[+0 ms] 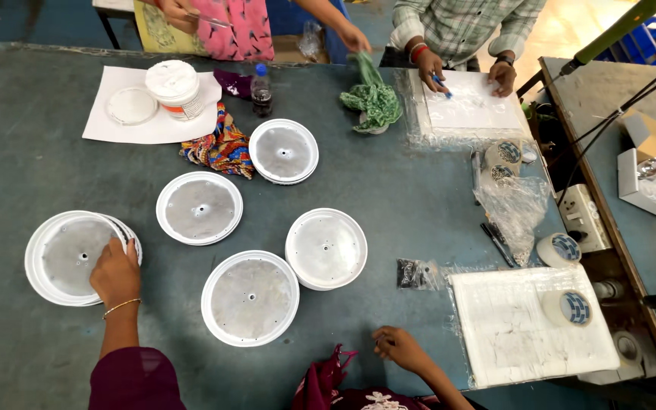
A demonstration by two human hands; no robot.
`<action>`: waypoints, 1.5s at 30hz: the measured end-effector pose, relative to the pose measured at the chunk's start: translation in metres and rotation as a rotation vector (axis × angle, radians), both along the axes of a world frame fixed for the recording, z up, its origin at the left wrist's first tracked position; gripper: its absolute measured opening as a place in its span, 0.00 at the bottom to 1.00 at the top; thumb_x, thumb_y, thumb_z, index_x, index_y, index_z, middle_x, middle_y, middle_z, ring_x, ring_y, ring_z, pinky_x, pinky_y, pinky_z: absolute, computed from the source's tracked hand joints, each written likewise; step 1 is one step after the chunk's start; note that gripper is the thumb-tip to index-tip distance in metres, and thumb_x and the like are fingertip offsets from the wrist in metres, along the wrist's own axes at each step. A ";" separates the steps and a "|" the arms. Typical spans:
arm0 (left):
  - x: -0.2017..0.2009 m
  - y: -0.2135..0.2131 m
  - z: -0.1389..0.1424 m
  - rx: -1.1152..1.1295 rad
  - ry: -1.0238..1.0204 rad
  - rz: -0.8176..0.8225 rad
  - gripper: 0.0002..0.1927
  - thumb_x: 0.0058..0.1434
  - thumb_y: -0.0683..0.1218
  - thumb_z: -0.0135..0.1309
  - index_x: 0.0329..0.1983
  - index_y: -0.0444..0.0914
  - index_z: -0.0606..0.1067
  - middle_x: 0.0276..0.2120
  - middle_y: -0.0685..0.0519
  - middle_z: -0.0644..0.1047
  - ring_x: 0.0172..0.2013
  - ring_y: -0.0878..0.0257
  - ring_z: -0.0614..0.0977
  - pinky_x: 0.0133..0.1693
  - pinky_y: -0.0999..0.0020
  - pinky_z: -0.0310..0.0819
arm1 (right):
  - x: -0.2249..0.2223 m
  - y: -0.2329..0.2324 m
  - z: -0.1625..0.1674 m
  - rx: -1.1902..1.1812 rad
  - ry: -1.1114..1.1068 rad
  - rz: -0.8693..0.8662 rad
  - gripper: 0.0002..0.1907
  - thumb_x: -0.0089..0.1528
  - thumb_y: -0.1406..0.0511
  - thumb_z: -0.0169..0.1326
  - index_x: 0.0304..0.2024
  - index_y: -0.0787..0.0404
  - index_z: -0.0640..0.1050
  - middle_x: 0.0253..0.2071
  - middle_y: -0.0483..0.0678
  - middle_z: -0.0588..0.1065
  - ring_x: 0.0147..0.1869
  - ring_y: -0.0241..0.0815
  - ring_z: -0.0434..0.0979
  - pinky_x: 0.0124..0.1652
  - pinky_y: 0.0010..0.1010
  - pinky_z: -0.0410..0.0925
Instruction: The person picks up round white plastic lamp parts from the workbench, wraps each one in a clear plastic bag, and stacks the wrapped parts on the table. They also handle small hardware packets and move finished stacks aside while coworkers work across the bench.
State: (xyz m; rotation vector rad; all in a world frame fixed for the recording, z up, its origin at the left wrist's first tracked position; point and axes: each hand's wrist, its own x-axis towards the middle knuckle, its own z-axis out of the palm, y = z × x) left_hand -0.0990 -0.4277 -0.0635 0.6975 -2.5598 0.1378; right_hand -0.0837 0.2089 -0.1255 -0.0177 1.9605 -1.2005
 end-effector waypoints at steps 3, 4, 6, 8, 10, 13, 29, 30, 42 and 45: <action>-0.001 -0.001 0.000 0.015 -0.012 0.009 0.15 0.79 0.55 0.51 0.41 0.40 0.71 0.33 0.50 0.78 0.34 0.52 0.82 0.34 0.58 0.75 | 0.002 0.005 0.000 0.123 -0.035 0.078 0.14 0.65 0.68 0.48 0.50 0.65 0.78 0.35 0.48 0.82 0.35 0.35 0.81 0.35 0.28 0.73; -0.001 -0.002 0.002 0.014 -0.021 0.009 0.15 0.79 0.54 0.51 0.41 0.40 0.72 0.33 0.50 0.78 0.35 0.52 0.82 0.35 0.58 0.76 | 0.002 0.007 0.000 0.102 -0.005 0.092 0.13 0.64 0.68 0.50 0.50 0.65 0.78 0.34 0.48 0.81 0.35 0.36 0.81 0.35 0.28 0.74; 0.001 -0.002 0.004 0.017 -0.054 0.016 0.13 0.77 0.54 0.51 0.42 0.41 0.72 0.34 0.51 0.78 0.35 0.53 0.82 0.34 0.58 0.76 | 0.002 0.011 0.000 0.053 0.053 0.113 0.12 0.64 0.68 0.53 0.49 0.65 0.78 0.33 0.49 0.81 0.34 0.37 0.81 0.36 0.28 0.75; 0.002 0.000 0.007 0.025 -0.079 0.024 0.12 0.76 0.54 0.51 0.43 0.42 0.72 0.35 0.51 0.78 0.35 0.53 0.82 0.35 0.58 0.76 | 0.001 0.014 -0.001 0.068 0.111 0.108 0.11 0.63 0.69 0.53 0.48 0.64 0.79 0.33 0.49 0.82 0.33 0.36 0.82 0.36 0.28 0.76; 0.003 0.004 0.011 0.032 -0.099 0.028 0.13 0.77 0.55 0.50 0.44 0.41 0.73 0.36 0.50 0.79 0.36 0.53 0.83 0.35 0.57 0.76 | 0.002 0.016 0.001 0.078 0.134 0.103 0.10 0.63 0.69 0.53 0.46 0.64 0.79 0.32 0.48 0.81 0.32 0.36 0.83 0.35 0.28 0.76; 0.000 0.009 0.022 0.091 -0.138 0.044 0.15 0.75 0.56 0.51 0.52 0.41 0.74 0.39 0.48 0.80 0.38 0.51 0.83 0.36 0.54 0.77 | 0.002 0.019 0.005 0.073 0.187 0.069 0.07 0.64 0.68 0.54 0.41 0.65 0.80 0.29 0.48 0.81 0.29 0.36 0.82 0.33 0.29 0.76; 0.013 0.139 0.120 1.156 -0.415 -0.610 0.24 0.61 0.55 0.54 0.59 0.43 0.70 0.47 0.50 0.80 0.45 0.58 0.83 0.46 0.62 0.79 | 0.001 0.015 0.027 0.089 0.278 -0.272 0.11 0.61 0.63 0.52 0.27 0.63 0.77 0.19 0.50 0.80 0.18 0.39 0.78 0.23 0.30 0.71; 0.023 0.160 0.138 1.159 -0.501 -0.715 0.22 0.64 0.55 0.54 0.57 0.43 0.71 0.46 0.51 0.80 0.45 0.61 0.82 0.47 0.64 0.77 | 0.000 0.014 0.028 0.082 0.287 -0.273 0.11 0.60 0.63 0.52 0.27 0.63 0.77 0.18 0.50 0.80 0.18 0.39 0.78 0.23 0.31 0.71; 0.136 0.283 0.310 1.044 -0.582 -1.648 0.23 0.64 0.54 0.54 0.60 0.41 0.72 0.50 0.51 0.80 0.52 0.60 0.82 0.56 0.62 0.75 | -0.005 0.024 0.036 -0.015 0.262 -0.261 0.11 0.64 0.62 0.50 0.32 0.62 0.77 0.22 0.52 0.80 0.20 0.43 0.79 0.23 0.35 0.70; 0.136 0.302 0.322 1.040 -0.587 -1.832 0.23 0.64 0.54 0.54 0.60 0.42 0.72 0.50 0.51 0.80 0.53 0.59 0.82 0.56 0.61 0.75 | -0.023 0.035 0.041 0.100 0.539 -0.380 0.12 0.63 0.62 0.51 0.33 0.64 0.78 0.23 0.55 0.79 0.23 0.48 0.81 0.27 0.39 0.72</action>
